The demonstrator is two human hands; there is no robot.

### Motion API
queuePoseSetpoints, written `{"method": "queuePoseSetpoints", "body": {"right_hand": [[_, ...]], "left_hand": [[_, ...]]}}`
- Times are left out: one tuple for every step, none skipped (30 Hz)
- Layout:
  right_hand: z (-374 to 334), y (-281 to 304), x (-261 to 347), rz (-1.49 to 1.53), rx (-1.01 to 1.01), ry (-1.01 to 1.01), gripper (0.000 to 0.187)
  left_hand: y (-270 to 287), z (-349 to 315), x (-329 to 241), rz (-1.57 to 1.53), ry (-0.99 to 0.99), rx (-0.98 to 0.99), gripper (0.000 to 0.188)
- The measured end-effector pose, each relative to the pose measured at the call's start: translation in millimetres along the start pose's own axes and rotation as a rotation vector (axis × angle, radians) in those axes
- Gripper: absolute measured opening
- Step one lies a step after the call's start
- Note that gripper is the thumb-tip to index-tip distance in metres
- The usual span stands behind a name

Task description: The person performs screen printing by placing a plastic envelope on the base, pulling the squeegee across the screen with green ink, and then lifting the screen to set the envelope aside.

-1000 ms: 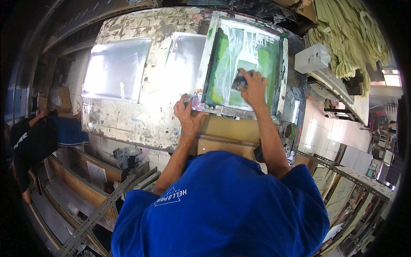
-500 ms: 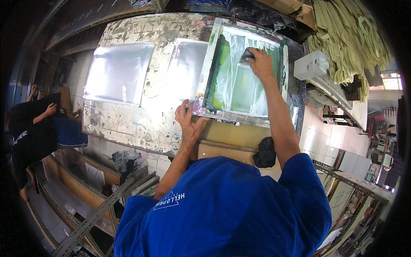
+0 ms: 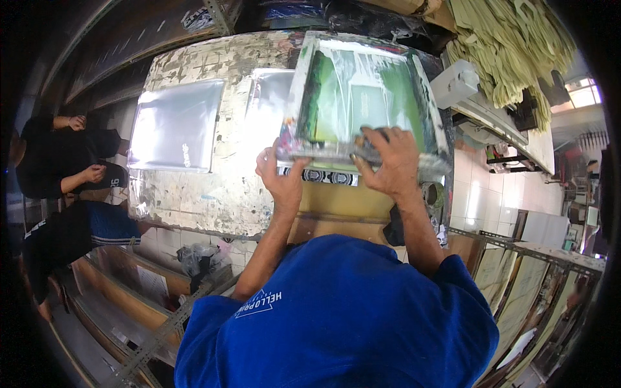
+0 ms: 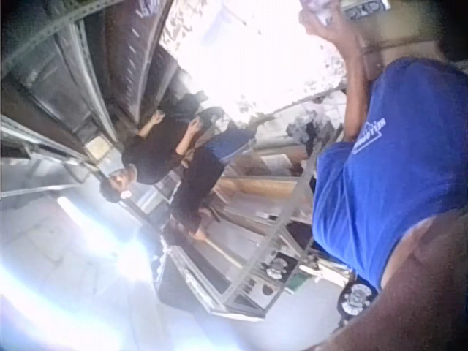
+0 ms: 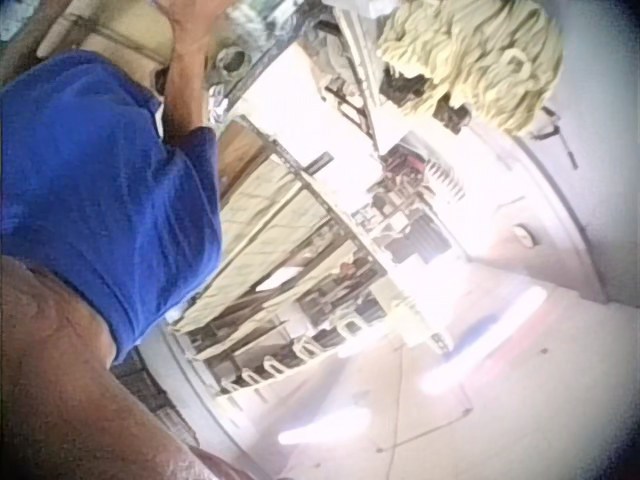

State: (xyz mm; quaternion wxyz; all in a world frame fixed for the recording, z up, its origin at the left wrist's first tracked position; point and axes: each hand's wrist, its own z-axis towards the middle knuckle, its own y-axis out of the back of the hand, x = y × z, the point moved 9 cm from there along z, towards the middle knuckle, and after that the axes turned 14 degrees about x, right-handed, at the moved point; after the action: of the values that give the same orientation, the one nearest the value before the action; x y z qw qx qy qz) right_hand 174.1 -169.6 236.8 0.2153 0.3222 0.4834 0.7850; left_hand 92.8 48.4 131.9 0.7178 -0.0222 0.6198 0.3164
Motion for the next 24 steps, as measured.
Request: {"method": "queuePoseSetpoints", "body": {"right_hand": [[8.2,20.2,5.6,-0.022,-0.07,0.03,0.042],[29.6,47.3,2.0,-0.131,-0.189,0.045,0.048],[42.3,57.8,0.5,-0.145,-0.218,0.078,0.046],[53.9,68.8,-6.7,-0.148,-0.238,0.071,0.044],[65.7,80.0,-11.9,-0.154,-0.256,0.07,0.043],[79.5,87.3,-16.0,-0.152,-0.239,0.062,0.043],[92.3,95.7,-18.7,-0.15,-0.223,0.055,0.043],[101.6,104.8,-18.2,-0.146,-0.208,0.049,0.042],[107.5,114.3,-13.6,-0.114,-0.206,0.046,0.04],[112.2,123.3,-7.4,-0.082,-0.205,0.036,0.038],[116.1,129.8,-3.5,-0.055,-0.203,0.032,0.036],[119.9,134.8,-5.5,-0.053,-0.202,0.022,0.037],[125.4,138.1,-9.8,-0.05,-0.201,0.011,0.038],[129.9,138.3,-12.1,-0.041,-0.2,0.01,0.038],[131.7,138.9,-11.1,-0.061,-0.207,0.006,0.038],[133.7,138.6,-13.1,-0.026,-0.209,0.014,0.039],[136.3,138.5,-16.8,0.006,-0.209,0.021,0.039],[137.9,138.0,-20.1,0.037,-0.209,0.028,0.039],[138.0,137.7,-22.1,0.023,-0.217,0.022,0.039],[138.2,137.5,-23.4,0.01,-0.227,0.019,0.039],[138.3,137.6,-24.0,-0.003,-0.237,0.015,0.039],[139.0,137.5,-23.8,0.006,-0.227,0.006,0.039],[138.9,137.9,-23.5,0.013,-0.216,-0.005,0.039],[139.2,137.8,-23.3,0.021,-0.204,-0.015,0.039]], "left_hand": [[5.9,18.7,-18.7,-0.152,-0.06,-0.068,0.066],[10.4,28.5,-27.7,-0.306,-0.111,-0.128,0.065],[12.1,37.0,-31.7,-0.274,-0.15,-0.099,0.062],[16.2,45.6,-32.3,-0.248,-0.185,-0.055,0.059],[17.3,54.1,-25.4,-0.093,-0.15,0.038,0.054],[22.6,56.2,-18.7,-0.058,-0.068,-0.003,0.05],[27.7,53.2,9.2,0.006,-0.007,-0.055,0.048],[30.8,46.2,45.8,0.07,0.053,-0.109,0.047],[29.9,37.7,63.6,0.329,0.114,-0.11,0.046],[29.5,26.7,77.3,0.588,0.171,-0.104,0.044],[28.3,17.3,88.7,0.842,0.229,-0.103,0.043],[25.2,10.5,101.0,0.902,0.275,-0.07,0.043],[22.3,4.4,113.5,0.963,0.321,-0.036,0.044],[21.8,-0.5,121.6,1.027,0.374,-0.011,0.044],[22.8,-3.2,116.0,1.011,0.265,-0.083,0.035],[21.8,-3.7,120.0,0.988,0.232,-0.073,0.031],[20.7,-0.5,112.5,0.962,0.199,-0.061,0.028],[18.7,2.7,106.3,0.935,0.165,-0.049,0.026],[18.6,4.0,101.7,0.908,0.127,-0.078,0.023],[19.6,6.1,95.9,0.883,0.089,-0.111,0.02],[20.3,8.8,90.3,0.857,0.05,-0.143,0.017],[20.7,13.1,88.0,0.811,0.037,-0.156,0.016],[20.0,19.6,82.6,0.764,0.023,-0.166,0.016],[20.6,27.6,71.6,0.717,0.011,-0.177,0.015]]}}
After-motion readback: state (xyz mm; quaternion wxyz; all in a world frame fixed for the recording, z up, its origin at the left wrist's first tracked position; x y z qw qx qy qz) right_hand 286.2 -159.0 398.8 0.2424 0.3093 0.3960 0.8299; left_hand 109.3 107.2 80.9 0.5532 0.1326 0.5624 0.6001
